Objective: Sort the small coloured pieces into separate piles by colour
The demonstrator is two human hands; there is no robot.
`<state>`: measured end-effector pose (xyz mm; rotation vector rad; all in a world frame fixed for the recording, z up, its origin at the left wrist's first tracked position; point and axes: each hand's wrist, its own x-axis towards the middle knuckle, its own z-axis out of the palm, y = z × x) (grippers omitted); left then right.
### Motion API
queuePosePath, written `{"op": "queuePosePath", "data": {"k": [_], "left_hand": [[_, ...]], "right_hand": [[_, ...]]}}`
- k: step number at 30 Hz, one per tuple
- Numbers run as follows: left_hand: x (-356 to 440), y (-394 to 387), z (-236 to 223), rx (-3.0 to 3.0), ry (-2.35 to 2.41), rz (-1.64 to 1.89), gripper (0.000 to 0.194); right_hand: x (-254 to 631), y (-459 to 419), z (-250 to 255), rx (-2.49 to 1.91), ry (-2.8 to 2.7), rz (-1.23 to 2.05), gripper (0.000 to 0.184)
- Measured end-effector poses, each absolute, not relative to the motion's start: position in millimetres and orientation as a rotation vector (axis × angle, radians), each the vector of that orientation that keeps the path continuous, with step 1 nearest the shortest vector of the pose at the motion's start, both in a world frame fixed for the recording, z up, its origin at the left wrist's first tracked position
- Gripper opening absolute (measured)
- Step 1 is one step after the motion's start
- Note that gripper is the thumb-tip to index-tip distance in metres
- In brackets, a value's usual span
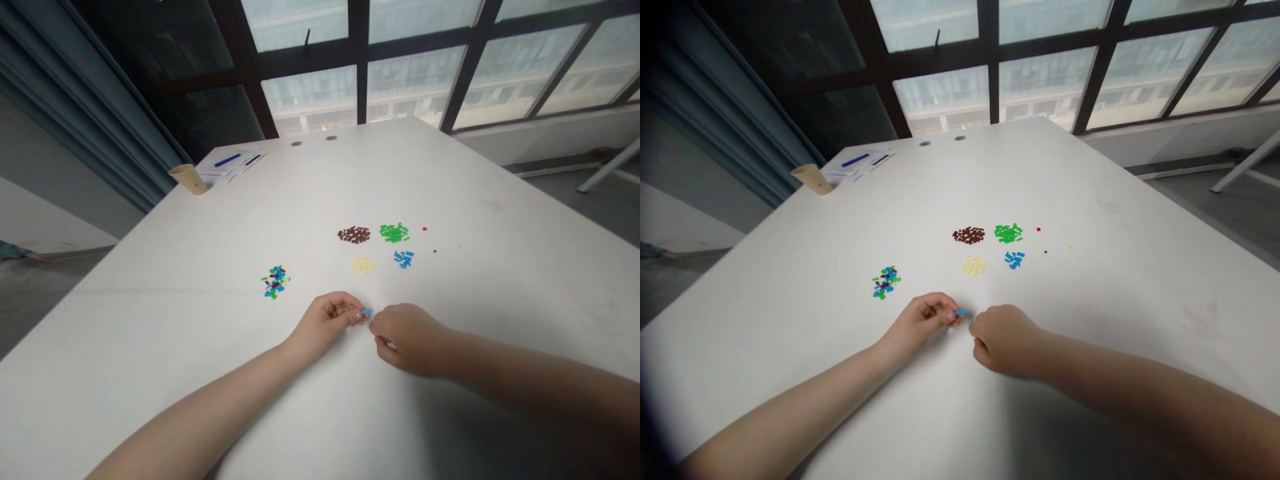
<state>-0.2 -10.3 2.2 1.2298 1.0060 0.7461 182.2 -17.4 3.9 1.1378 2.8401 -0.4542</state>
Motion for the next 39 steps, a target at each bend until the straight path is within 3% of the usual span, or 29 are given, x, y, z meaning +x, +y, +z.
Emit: {"op": "queuePosePath", "data": {"k": [12,20,30,39], "left_hand": [[0.1,-12.3,5.8,1.348,1.104,0.76,0.015],[-1.7,-16.2,10.4,1.61,1.184,0.774,0.009],[-1.2,-14.8,9.7,1.626,1.188,0.8,0.01],[-4.4,-12.8,6.3,1.64,1.141,0.73,0.024]], "right_hand": [[184.4,-16.1,2.9,1.1,2.868,-0.45,0.019],[185.1,-11.4,3.4,1.385,3.01,-0.45,0.021],[186.8,-6.4,7.9,1.556,3.289,-1.036,0.012],[190.3,-4.8,15.2,1.503,3.509,-0.916,0.007]]}}
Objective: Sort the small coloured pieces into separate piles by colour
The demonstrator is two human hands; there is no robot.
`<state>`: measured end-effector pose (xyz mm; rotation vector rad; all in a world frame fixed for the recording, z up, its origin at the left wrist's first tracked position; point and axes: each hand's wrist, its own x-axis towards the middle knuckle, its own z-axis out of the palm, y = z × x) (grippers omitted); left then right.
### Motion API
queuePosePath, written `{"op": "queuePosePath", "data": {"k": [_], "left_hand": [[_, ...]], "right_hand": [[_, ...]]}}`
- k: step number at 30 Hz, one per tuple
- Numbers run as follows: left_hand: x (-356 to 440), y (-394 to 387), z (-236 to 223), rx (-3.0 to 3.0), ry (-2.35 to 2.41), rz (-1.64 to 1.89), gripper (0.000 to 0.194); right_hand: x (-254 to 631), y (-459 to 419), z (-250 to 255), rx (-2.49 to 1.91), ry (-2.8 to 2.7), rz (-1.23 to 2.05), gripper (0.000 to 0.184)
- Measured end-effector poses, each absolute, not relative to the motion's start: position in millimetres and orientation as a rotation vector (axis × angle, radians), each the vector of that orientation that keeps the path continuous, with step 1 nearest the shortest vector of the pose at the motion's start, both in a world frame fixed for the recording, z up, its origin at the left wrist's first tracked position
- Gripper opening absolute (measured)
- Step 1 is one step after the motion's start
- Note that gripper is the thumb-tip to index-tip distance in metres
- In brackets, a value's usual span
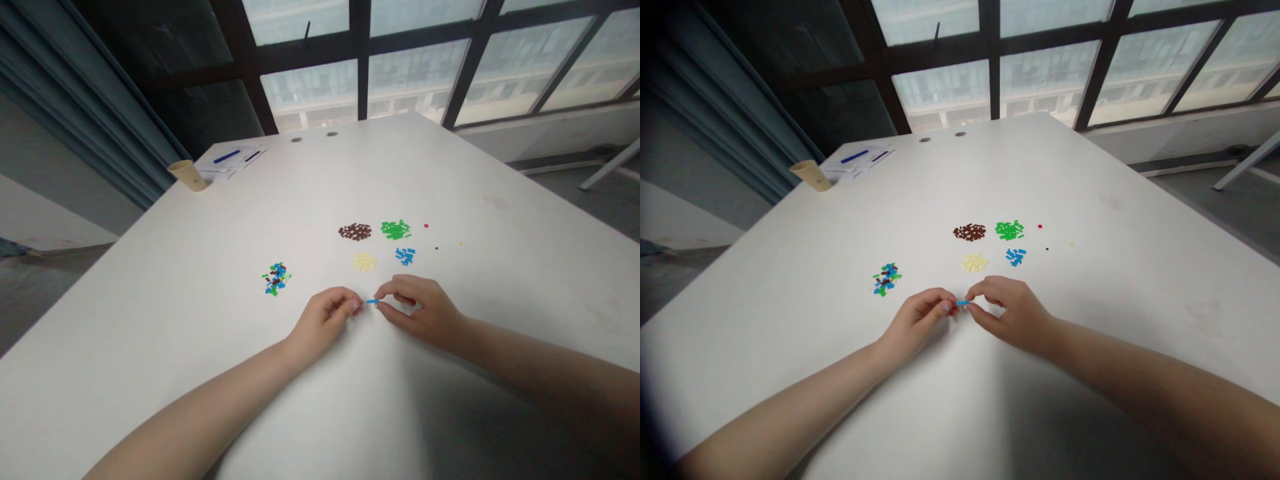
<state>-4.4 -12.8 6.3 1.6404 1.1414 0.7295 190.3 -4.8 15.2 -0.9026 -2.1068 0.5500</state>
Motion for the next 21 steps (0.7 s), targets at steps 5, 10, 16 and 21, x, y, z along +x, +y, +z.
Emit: {"op": "queuePosePath", "data": {"k": [5,10,16,21], "left_hand": [[-4.6,-12.1,7.0,1.773,1.02,0.492,0.032],[-4.7,-11.6,4.6,1.872,0.976,0.33,0.031],[-5.1,-10.9,3.2,1.94,0.97,0.31,0.029],[-5.4,-11.3,3.9,1.964,0.949,0.301,0.028]], "right_hand": [[194.7,-1.0,28.8,-0.944,-2.102,0.464,0.007],[221.4,34.6,33.6,-1.347,-1.96,0.299,0.013],[241.8,63.9,6.9,-1.751,-2.064,0.222,0.016],[235.0,59.4,1.3,-1.847,-2.185,0.167,0.019]]}}
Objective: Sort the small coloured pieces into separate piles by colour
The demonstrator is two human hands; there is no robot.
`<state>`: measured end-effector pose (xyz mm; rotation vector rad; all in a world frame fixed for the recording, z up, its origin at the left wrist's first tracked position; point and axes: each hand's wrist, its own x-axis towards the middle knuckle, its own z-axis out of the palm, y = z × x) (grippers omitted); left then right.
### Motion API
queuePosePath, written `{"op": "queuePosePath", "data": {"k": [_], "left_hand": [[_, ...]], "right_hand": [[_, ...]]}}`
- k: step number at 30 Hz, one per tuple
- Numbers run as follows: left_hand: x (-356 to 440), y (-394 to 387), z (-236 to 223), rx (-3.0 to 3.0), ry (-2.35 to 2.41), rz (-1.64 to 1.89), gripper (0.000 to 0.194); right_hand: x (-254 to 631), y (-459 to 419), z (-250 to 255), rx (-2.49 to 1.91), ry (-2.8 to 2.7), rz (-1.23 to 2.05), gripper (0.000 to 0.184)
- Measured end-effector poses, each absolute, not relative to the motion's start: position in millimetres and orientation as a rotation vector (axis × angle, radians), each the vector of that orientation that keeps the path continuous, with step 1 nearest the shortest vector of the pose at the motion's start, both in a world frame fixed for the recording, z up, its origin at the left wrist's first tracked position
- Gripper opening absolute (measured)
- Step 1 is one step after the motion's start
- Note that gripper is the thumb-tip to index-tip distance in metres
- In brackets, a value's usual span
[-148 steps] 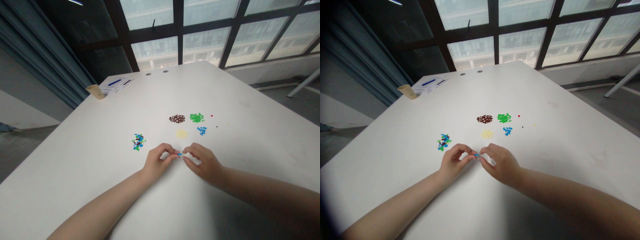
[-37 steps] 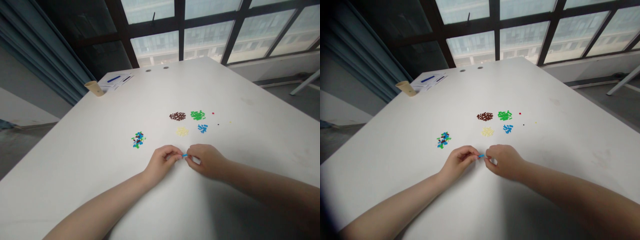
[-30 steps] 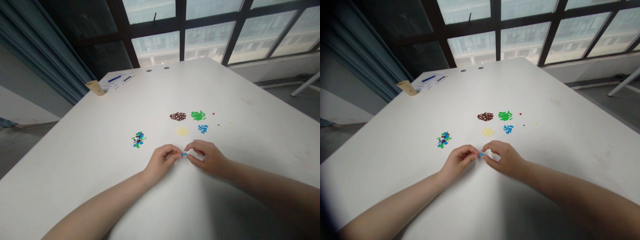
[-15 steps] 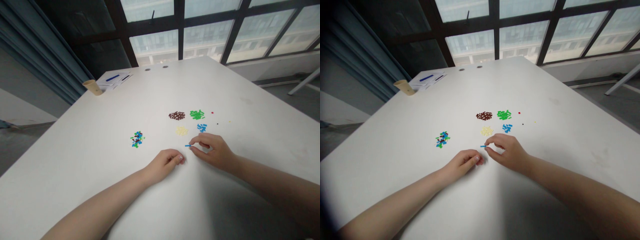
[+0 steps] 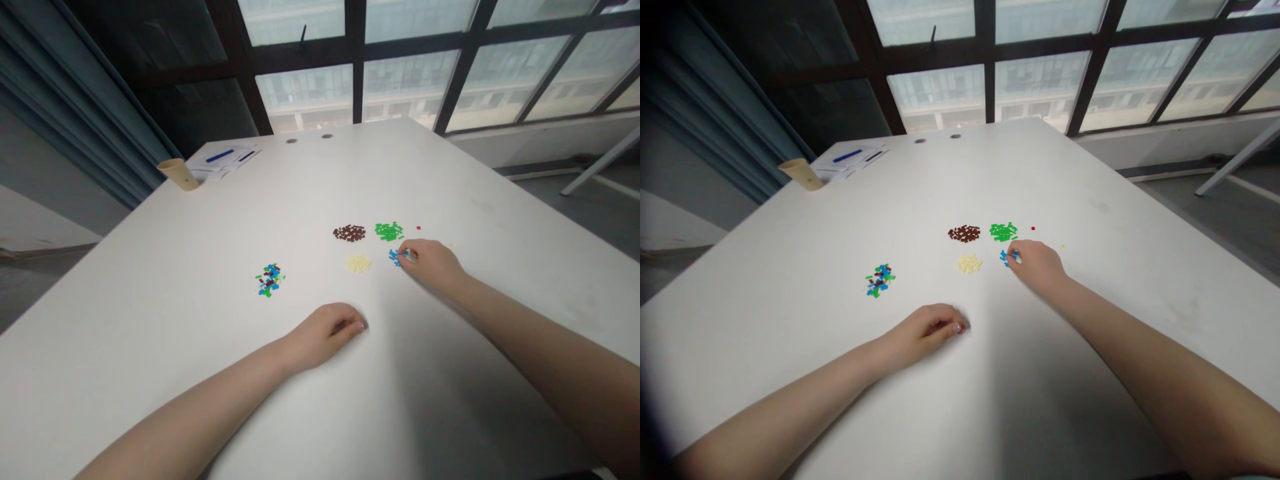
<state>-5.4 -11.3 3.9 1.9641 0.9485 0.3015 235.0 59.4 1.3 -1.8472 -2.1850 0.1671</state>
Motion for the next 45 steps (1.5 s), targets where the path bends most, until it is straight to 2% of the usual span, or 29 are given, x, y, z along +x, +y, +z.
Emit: {"op": "queuePosePath", "data": {"k": [13,18,23,26,28,35,45], "left_hand": [[-5.2,-11.8,4.0,1.988,0.945,0.286,0.025],[-3.6,-10.4,8.5,2.029,0.999,0.321,0.026],[-31.3,13.8,30.4,2.333,1.615,0.303,0.027],[-70.2,37.1,42.2,2.301,2.221,-0.021,0.027],[-96.7,51.7,43.0,2.184,2.392,-0.157,0.027],[-123.9,75.8,16.5,2.114,2.104,-0.115,0.025],[-123.5,79.6,5.7,2.144,2.149,-0.136,0.026]], "right_hand": [[229.7,55.4,0.5,-1.846,-2.197,0.21,0.021],[228.6,50.7,14.6,-1.801,-2.103,0.166,0.019],[206.3,9.6,31.4,-1.45,-2.452,0.354,0.018],[189.5,-21.1,27.1,-1.288,-2.765,0.541,0.017],[182.6,-33.0,19.8,-1.186,-2.903,0.591,0.018],[181.2,-32.0,7.8,-1.083,-3.039,0.592,0.021],[180.3,-32.1,9.9,-1.076,-3.023,0.646,0.02]]}}
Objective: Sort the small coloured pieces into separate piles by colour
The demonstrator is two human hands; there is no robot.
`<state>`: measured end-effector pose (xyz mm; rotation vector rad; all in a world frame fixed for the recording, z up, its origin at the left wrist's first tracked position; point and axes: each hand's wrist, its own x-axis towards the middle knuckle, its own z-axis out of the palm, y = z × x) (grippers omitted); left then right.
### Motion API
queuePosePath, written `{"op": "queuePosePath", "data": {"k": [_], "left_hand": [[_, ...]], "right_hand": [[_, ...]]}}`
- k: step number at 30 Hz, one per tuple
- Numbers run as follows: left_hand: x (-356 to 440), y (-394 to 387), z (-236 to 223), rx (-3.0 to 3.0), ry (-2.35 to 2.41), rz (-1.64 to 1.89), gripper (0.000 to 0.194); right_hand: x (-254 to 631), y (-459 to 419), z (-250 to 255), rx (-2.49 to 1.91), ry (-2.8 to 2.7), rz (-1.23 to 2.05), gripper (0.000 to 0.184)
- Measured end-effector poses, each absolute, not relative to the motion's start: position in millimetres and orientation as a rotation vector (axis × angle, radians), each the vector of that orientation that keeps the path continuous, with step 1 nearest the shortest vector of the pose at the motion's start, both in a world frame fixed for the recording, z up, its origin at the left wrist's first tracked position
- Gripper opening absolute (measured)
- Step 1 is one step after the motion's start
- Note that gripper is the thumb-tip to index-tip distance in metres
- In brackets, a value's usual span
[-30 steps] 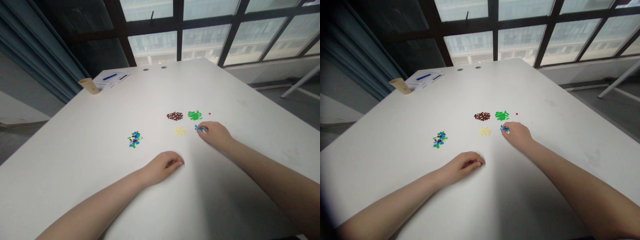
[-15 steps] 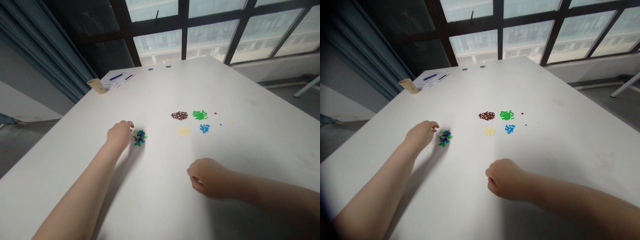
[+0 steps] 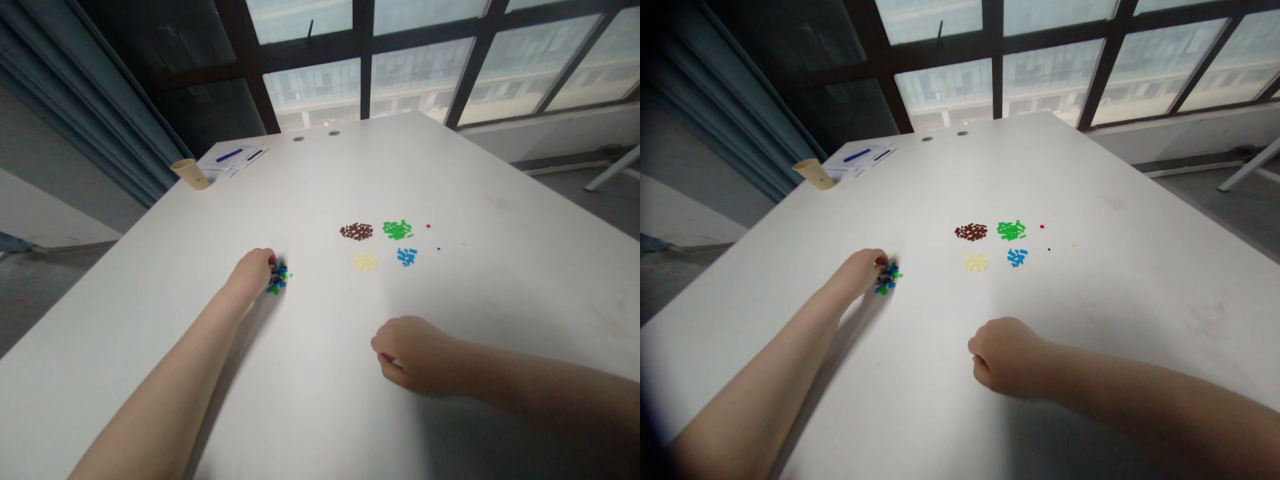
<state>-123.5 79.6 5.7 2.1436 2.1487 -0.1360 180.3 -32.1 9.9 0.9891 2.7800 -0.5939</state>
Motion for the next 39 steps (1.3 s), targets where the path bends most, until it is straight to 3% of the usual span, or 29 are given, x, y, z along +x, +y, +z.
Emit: {"op": "queuePosePath", "data": {"k": [16,21,29,33,39], "left_hand": [[-113.2,67.0,24.1,2.156,2.107,-0.139,0.016],[-99.0,60.8,38.0,2.088,2.003,0.137,0.021],[-26.9,11.6,20.0,1.137,0.962,0.614,0.031],[-3.1,-7.9,-2.0,0.683,0.791,0.588,0.032],[-6.1,-3.4,0.0,0.489,0.81,0.685,0.027]], "right_hand": [[180.2,-31.8,7.9,1.0,2.82,-0.598,0.021],[180.1,-32.4,8.1,0.996,2.804,-0.596,0.021],[178.6,-32.0,10.6,1.007,2.78,-0.607,0.021],[178.1,-32.3,9.8,1.027,2.794,-0.584,0.021],[178.4,-32.4,11.4,1.004,2.794,-0.583,0.021]]}}
